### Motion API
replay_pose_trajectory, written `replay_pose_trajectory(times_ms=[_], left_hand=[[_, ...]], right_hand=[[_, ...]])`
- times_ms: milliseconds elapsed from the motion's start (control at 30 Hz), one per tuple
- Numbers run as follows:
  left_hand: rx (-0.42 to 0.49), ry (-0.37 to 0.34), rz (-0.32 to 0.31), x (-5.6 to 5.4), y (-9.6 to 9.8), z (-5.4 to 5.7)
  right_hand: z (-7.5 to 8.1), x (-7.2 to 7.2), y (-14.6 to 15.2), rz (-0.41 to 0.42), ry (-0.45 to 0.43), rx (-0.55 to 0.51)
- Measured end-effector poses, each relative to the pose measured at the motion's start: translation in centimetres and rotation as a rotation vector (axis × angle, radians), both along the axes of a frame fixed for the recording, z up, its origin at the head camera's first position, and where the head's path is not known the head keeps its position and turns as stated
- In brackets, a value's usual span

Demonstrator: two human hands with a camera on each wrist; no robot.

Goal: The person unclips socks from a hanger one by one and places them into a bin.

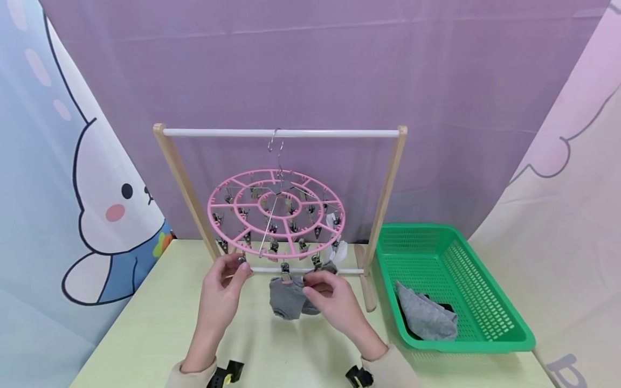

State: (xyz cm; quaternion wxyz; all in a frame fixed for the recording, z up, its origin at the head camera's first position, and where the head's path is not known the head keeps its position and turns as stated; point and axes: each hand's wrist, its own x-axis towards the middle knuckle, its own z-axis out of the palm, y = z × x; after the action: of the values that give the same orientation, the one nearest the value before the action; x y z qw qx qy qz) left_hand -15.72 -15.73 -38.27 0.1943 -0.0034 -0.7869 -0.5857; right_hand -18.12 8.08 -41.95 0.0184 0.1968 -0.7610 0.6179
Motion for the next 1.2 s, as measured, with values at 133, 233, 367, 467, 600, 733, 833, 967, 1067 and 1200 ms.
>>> replay_pose_trajectory(times_ms=[133,233,367,467,600,733,833,967,1067,1200], left_hand=[[-0.020,0.012,0.008,-0.1,-0.1,-0.3],[-0.057,-0.001,0.012,0.0,-0.2,-0.4],[-0.131,-0.067,0.000,0.4,-0.4,-0.4],[-0.194,-0.135,-0.014,0.5,-0.6,-0.5],[-0.276,-0.214,-0.028,0.6,-0.8,-0.8],[-0.351,-0.269,-0.074,0.6,-0.8,-1.0],[-0.378,-0.295,-0.159,0.6,-0.7,-1.2],[-0.356,-0.279,-0.277,0.6,-0.2,-1.6],[-0.334,-0.211,-0.330,0.5,0.5,-1.8],[-0.291,-0.094,-0.355,0.3,1.4,-1.9]], right_hand=[[-0.4,-0.2,-0.3,0.014,-0.015,0.018],[-0.5,-0.3,-0.6,0.030,-0.017,0.023],[-0.4,-0.4,-1.0,0.039,-0.023,0.021],[-0.4,-0.2,-1.1,0.040,-0.028,0.019],[-0.4,-0.1,-1.2,0.052,-0.022,0.014],[-0.4,-0.1,-1.2,0.051,-0.015,0.019],[-0.5,-0.1,-1.2,0.052,-0.001,0.033],[-0.5,0.0,-1.2,0.063,0.003,0.060],[-0.4,0.1,-1.3,0.065,-0.004,0.068],[-0.3,0.2,-1.3,0.063,-0.006,0.067]])
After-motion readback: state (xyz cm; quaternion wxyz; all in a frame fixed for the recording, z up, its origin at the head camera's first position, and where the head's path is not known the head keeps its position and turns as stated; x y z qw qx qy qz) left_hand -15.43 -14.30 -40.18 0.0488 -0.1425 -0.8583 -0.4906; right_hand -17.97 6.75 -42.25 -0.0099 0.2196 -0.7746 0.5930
